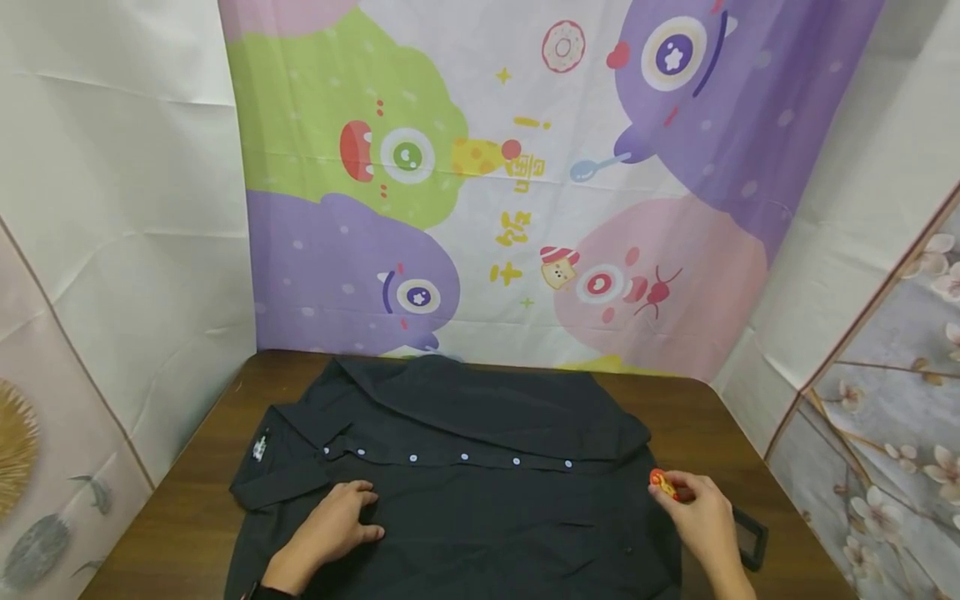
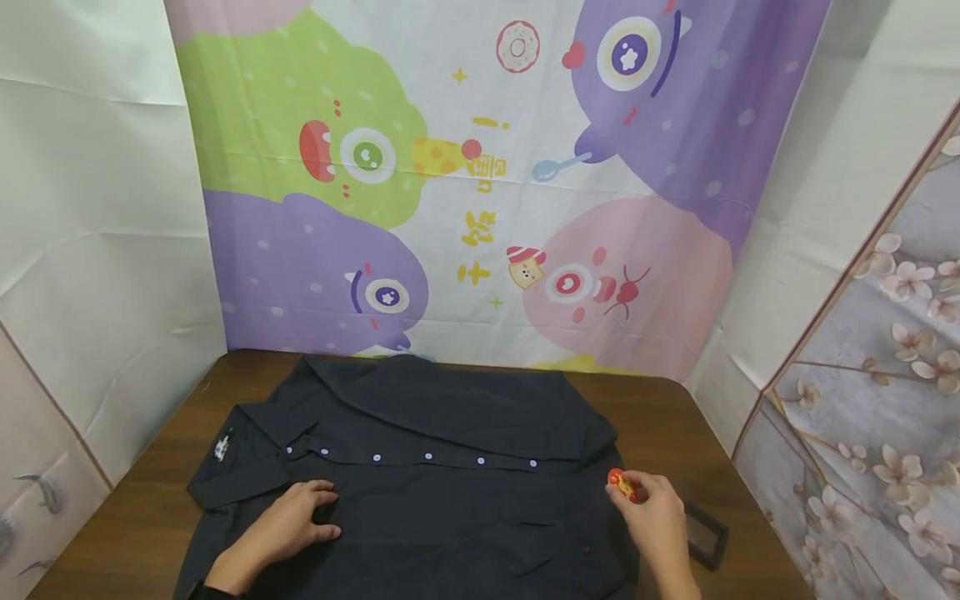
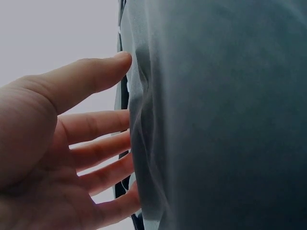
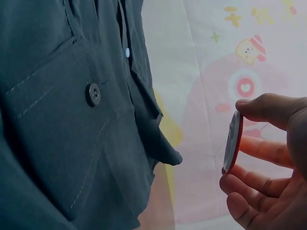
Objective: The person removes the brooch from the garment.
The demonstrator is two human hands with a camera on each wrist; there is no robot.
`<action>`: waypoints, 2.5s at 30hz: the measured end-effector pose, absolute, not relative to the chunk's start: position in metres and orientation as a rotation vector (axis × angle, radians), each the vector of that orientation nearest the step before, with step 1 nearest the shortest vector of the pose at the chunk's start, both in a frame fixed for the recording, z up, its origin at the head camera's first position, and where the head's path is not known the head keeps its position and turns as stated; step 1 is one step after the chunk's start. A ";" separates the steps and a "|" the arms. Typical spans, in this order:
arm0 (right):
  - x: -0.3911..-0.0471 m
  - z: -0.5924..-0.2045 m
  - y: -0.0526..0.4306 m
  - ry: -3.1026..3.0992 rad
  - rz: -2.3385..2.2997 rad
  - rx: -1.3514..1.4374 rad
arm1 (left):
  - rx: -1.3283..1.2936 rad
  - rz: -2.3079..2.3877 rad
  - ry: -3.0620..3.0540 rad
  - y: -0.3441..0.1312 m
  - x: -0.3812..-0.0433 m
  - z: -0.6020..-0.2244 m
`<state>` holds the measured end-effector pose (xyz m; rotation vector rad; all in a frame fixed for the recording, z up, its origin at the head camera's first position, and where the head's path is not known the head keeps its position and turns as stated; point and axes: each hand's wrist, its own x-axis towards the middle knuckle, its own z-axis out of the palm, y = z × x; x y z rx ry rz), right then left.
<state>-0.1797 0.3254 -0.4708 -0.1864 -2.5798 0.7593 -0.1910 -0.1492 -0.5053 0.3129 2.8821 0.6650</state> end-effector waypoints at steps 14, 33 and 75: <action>-0.168 -0.473 0.340 -2.683 0.755 -0.296 | 0.301 0.687 2.865 -0.150 -0.187 -0.507; -0.161 -0.477 0.360 -2.787 0.754 -0.348 | 0.292 0.686 2.850 -0.150 -0.190 -0.504; -0.152 -0.503 0.388 -2.955 0.574 -0.466 | 0.286 0.713 2.858 -0.151 -0.189 -0.507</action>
